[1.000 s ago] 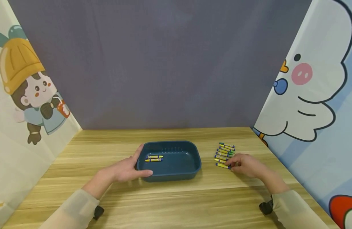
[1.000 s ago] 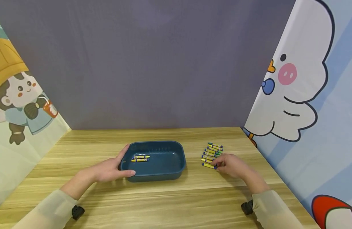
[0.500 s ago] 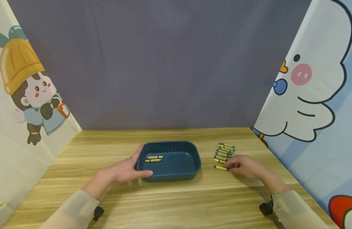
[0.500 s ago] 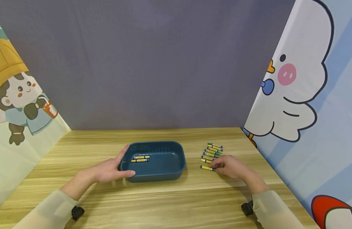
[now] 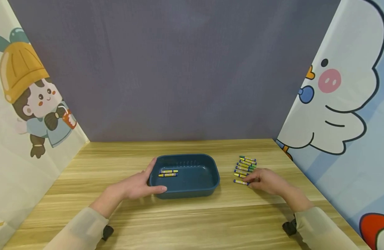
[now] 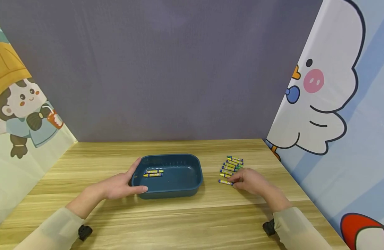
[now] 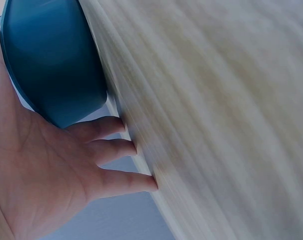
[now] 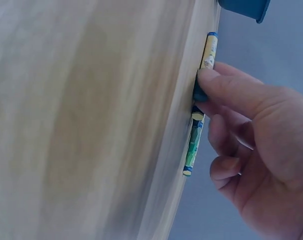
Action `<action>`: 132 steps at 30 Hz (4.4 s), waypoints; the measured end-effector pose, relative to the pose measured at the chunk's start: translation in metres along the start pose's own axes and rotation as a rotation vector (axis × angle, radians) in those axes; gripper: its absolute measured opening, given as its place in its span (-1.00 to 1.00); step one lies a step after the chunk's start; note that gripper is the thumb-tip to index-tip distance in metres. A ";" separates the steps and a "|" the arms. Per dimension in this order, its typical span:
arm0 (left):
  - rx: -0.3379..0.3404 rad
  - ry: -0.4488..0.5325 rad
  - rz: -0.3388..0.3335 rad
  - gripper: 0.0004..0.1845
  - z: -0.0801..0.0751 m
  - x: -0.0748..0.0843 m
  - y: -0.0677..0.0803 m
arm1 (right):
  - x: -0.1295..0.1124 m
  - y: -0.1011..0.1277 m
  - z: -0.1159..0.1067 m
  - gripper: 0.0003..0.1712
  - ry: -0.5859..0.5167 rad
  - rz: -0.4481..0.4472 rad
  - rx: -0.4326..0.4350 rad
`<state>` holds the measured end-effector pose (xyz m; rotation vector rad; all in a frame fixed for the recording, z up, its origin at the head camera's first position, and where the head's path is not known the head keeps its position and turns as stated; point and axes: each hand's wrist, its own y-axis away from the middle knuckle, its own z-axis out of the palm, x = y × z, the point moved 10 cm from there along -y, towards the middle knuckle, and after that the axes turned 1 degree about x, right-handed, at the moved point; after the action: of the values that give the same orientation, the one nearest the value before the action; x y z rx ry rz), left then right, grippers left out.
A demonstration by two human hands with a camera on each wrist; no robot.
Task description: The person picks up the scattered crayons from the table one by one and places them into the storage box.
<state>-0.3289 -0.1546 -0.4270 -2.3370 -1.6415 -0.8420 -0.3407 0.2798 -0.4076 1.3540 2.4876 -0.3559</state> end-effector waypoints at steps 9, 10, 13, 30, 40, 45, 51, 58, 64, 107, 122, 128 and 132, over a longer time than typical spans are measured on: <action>-0.003 -0.001 -0.004 0.43 0.000 0.000 -0.001 | -0.005 -0.003 -0.009 -0.74 -0.040 -0.001 0.071; -0.005 -0.002 -0.007 0.43 0.000 0.001 -0.001 | -0.005 -0.004 -0.011 -0.73 -0.048 0.000 0.086; -0.006 0.000 -0.009 0.44 -0.001 0.001 -0.002 | -0.009 -0.009 -0.021 -0.70 -0.066 0.009 0.131; 0.000 0.001 -0.001 0.44 -0.002 0.000 -0.001 | -0.082 -0.060 -0.033 -0.71 -0.091 -0.066 0.155; -0.009 0.012 -0.023 0.44 0.000 -0.001 0.001 | -0.132 -0.099 -0.011 -0.69 -0.075 -0.146 0.092; -0.006 0.015 -0.024 0.43 0.000 -0.002 0.000 | -0.153 -0.118 0.005 -0.70 -0.056 -0.179 0.055; -0.010 0.041 -0.017 0.42 -0.001 0.000 -0.002 | -0.170 -0.138 0.026 -0.72 -0.056 -0.190 0.022; -0.018 0.059 0.000 0.42 -0.001 0.001 -0.002 | -0.189 -0.156 0.047 -0.71 -0.084 -0.201 -0.003; -0.033 0.066 -0.006 0.41 0.000 0.000 -0.001 | -0.199 -0.171 0.061 -0.71 -0.106 -0.170 -0.023; -0.025 0.060 0.027 0.38 -0.003 0.002 -0.003 | -0.199 -0.188 0.100 -0.72 -0.003 -0.159 -0.132; -0.025 0.057 0.020 0.38 -0.002 0.000 -0.003 | -0.200 -0.188 0.100 -0.75 0.014 -0.151 -0.129; -0.028 0.059 0.019 0.38 -0.002 0.000 -0.004 | -0.200 -0.188 0.100 -0.76 0.018 -0.147 -0.124; -0.028 0.058 0.015 0.39 -0.002 0.000 -0.004 | -0.201 -0.187 0.098 -0.76 0.023 -0.141 -0.119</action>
<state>-0.3327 -0.1541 -0.4264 -2.3171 -1.5981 -0.9264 -0.3819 -0.0086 -0.4113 1.1473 2.5854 -0.2193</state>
